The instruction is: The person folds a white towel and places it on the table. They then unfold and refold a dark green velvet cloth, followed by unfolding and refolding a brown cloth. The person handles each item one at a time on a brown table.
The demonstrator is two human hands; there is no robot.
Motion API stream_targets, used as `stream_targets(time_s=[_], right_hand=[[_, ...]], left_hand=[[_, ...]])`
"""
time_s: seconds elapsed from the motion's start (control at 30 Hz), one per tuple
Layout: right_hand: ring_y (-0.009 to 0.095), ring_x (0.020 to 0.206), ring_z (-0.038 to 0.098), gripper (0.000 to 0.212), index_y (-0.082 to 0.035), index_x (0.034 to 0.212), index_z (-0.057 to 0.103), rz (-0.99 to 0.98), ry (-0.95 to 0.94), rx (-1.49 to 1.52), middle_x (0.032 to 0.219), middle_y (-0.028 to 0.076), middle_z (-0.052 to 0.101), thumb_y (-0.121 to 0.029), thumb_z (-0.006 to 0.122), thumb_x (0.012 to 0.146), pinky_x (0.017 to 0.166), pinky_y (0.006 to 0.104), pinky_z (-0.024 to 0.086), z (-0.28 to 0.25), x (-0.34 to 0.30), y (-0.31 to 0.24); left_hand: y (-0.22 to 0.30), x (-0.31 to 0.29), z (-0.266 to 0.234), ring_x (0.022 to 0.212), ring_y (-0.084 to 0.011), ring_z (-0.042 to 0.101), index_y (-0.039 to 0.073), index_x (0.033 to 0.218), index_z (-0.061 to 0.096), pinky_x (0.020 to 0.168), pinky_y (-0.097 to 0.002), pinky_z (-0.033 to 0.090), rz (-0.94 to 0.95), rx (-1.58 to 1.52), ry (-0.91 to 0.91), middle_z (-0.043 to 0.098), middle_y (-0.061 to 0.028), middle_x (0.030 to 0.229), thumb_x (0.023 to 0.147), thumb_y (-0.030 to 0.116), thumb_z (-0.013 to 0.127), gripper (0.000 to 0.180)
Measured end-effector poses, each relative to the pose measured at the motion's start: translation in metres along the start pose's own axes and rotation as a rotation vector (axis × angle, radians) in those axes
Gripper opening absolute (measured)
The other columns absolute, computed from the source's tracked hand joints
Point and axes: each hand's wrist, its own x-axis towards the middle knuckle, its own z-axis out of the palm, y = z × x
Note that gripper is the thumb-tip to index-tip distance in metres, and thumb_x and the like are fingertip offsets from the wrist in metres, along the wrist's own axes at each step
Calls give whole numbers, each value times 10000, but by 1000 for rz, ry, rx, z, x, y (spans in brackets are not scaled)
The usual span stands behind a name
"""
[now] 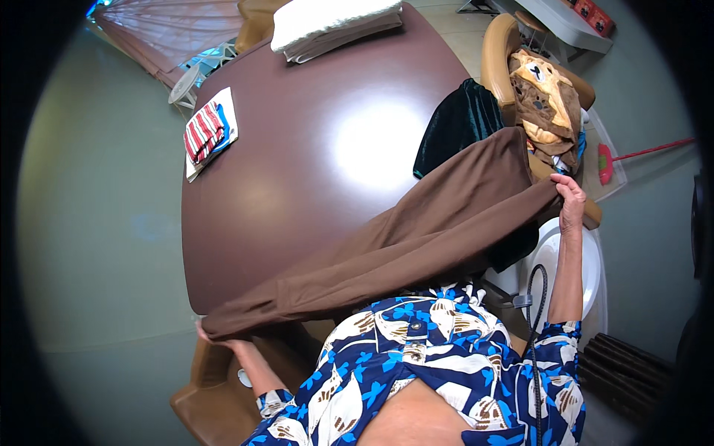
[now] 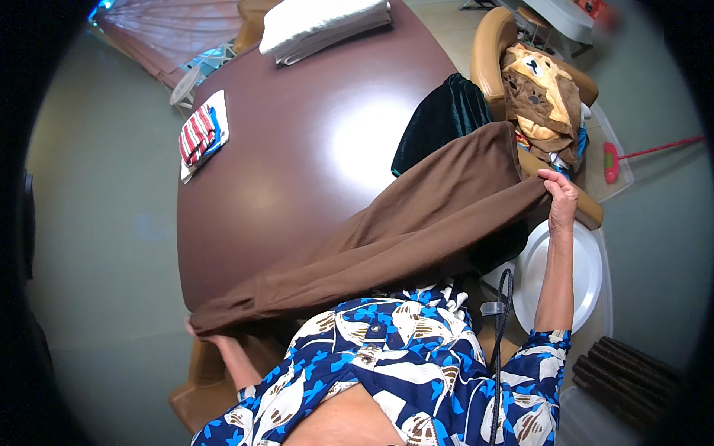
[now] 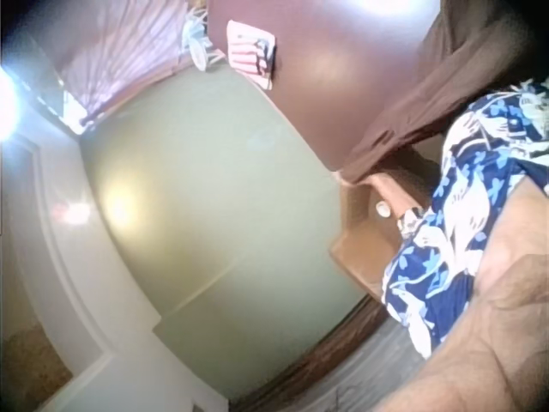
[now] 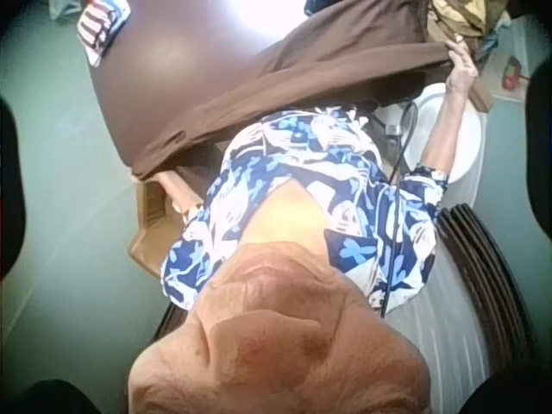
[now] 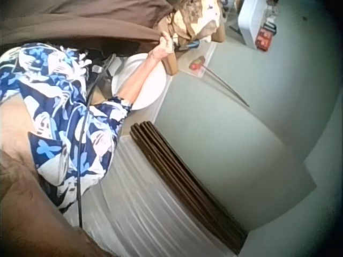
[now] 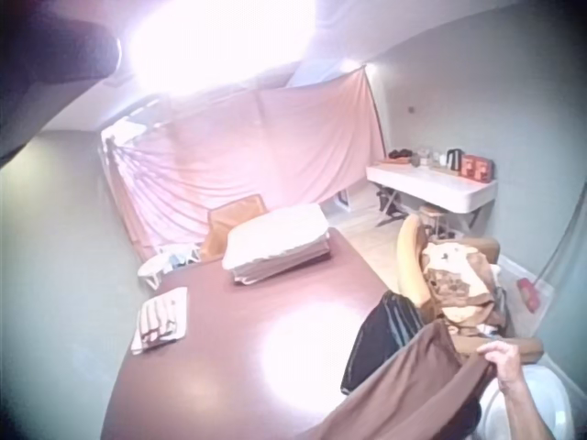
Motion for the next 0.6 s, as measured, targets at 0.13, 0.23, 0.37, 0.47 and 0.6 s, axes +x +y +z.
stream_targets(time_s=[0.13,0.23,0.37,0.47,0.6], right_hand=[[100,821,533,229,26,916,606,22,-41,-110,879,42,602,2,471,733,773,207,388,4,-8,-11],[114,849,539,235,33,924,596,-93,-157,-453,893,51,604,-3,467,731,789,216,390,0,-17,-24],[212,889,569,276,18,965,561,-264,-225,-770,926,118,602,-5,462,708,809,286,412,-14,-3,-19],[304,892,550,275,-35,969,565,-328,-228,-1079,941,171,579,-51,489,705,781,353,425,-10,5,-37],[333,763,556,122,-66,807,566,-414,-260,-1409,758,169,582,-99,494,714,658,421,432,8,30,-52]], left_hand=[[51,-16,57,974,-235,448,86,1114,426,803,-381,436,658,333,-12,405,-97,1109,845,346,338,384],[61,-7,79,994,-213,429,55,1061,478,838,-335,400,482,212,-29,426,-95,1093,851,311,324,365],[29,32,62,964,-209,457,10,1009,508,838,-327,403,725,609,-117,478,-100,1050,848,187,325,301],[25,50,66,865,-218,510,-2,980,518,795,-317,438,743,685,-147,531,-117,977,834,106,333,259],[11,71,80,785,-218,535,-26,909,547,736,-314,474,709,700,-113,559,-128,902,785,3,359,227]])
